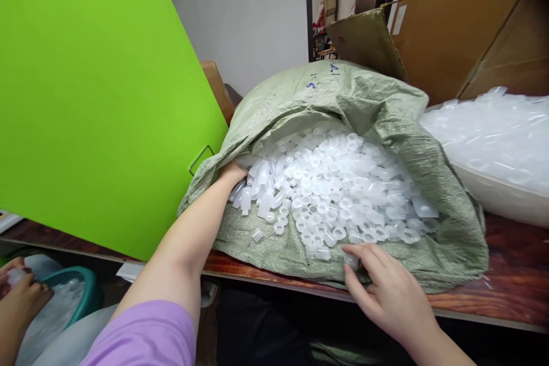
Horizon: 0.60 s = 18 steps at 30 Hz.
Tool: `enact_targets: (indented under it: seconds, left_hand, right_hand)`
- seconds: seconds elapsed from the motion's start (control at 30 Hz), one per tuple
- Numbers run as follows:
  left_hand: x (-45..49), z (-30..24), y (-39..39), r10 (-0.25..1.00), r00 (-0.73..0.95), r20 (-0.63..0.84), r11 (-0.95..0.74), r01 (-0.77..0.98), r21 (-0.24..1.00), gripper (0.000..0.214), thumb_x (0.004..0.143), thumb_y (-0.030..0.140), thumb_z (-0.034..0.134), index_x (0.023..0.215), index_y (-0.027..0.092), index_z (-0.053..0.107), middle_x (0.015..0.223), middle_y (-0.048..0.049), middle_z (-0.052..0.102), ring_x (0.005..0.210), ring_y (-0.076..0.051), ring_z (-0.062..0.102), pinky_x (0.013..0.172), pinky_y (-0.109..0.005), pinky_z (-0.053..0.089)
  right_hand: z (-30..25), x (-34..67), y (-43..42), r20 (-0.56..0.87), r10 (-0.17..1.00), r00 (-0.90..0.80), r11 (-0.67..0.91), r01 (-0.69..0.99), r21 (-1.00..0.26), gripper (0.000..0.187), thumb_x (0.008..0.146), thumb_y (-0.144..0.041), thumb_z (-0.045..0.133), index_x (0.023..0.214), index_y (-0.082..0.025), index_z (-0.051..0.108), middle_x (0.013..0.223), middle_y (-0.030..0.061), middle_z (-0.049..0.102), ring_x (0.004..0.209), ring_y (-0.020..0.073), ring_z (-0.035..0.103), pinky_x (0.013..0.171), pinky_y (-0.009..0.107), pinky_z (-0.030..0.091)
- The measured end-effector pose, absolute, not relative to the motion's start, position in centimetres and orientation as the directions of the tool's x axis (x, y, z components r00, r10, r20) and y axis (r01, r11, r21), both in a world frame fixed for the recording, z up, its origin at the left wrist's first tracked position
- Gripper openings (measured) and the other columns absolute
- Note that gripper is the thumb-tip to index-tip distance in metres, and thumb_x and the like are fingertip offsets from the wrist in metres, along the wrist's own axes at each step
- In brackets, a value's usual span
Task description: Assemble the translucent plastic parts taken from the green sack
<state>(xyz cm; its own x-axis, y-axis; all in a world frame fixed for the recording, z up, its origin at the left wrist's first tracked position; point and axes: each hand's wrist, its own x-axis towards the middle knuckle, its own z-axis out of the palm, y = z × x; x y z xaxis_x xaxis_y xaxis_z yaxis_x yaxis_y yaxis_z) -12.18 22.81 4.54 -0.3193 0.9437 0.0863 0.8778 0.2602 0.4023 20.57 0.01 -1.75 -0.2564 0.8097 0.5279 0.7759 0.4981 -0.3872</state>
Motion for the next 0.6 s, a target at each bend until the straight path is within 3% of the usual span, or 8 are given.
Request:
enact_targets:
  seconds: [0.13,0.33,0.43,0.6]
  left_hand:
    - [-12.5,5.4,22.0,0.934,-0.34,0.11,0.282,0.89,0.357,0.037,0.057,0.02,0.068,0.093,0.015,0.06,0.102,-0.0151,0.065,0.096,-0.033,0.06,0.077,-0.036,0.045]
    - [-12.6,6.9,17.8,0.959,-0.188,0.212,0.104,0.93,0.351,0.049,0.056,0.018,0.067,0.103,0.016,0.055,0.102,-0.0099,0.063,0.094,-0.027,0.059,0.079,-0.031,0.046]
    - [-12.9,6.7,15.3,0.95,-0.12,0.288,0.004,0.927,0.374,0.045,0.058,0.02,0.065,0.102,0.014,0.054,0.097,-0.0097,0.062,0.09,-0.025,0.059,0.08,-0.031,0.045]
    - [-12.8,6.1,10.9,0.929,-0.198,0.314,0.012,0.861,0.508,0.044,0.062,0.025,0.065,0.103,0.016,0.052,0.088,-0.0043,0.062,0.079,-0.019,0.06,0.075,-0.029,0.046]
  right_hand:
    - [-1.9,20.7,0.0,0.531,0.811,-0.243,0.49,0.779,-0.391,0.02,0.084,-0.03,0.045,0.098,-0.02,0.056,0.087,0.0045,0.063,0.076,0.0173,0.062,0.066,0.028,0.047]
    - [-2.0,20.7,0.0,0.539,0.807,-0.24,0.498,0.767,-0.405,0.021,0.085,-0.031,0.043,0.099,-0.02,0.055,0.086,0.005,0.063,0.075,0.0172,0.061,0.066,0.028,0.047]
    - [-2.0,20.7,0.0,0.546,0.803,-0.239,0.502,0.765,-0.404,0.02,0.085,-0.031,0.044,0.099,-0.02,0.054,0.086,0.005,0.062,0.075,0.0175,0.061,0.067,0.029,0.047]
    - [-2.2,20.9,-0.1,0.556,0.797,-0.236,0.513,0.75,-0.417,0.02,0.085,-0.032,0.047,0.1,-0.02,0.054,0.086,0.0048,0.061,0.074,0.0175,0.059,0.066,0.03,0.047]
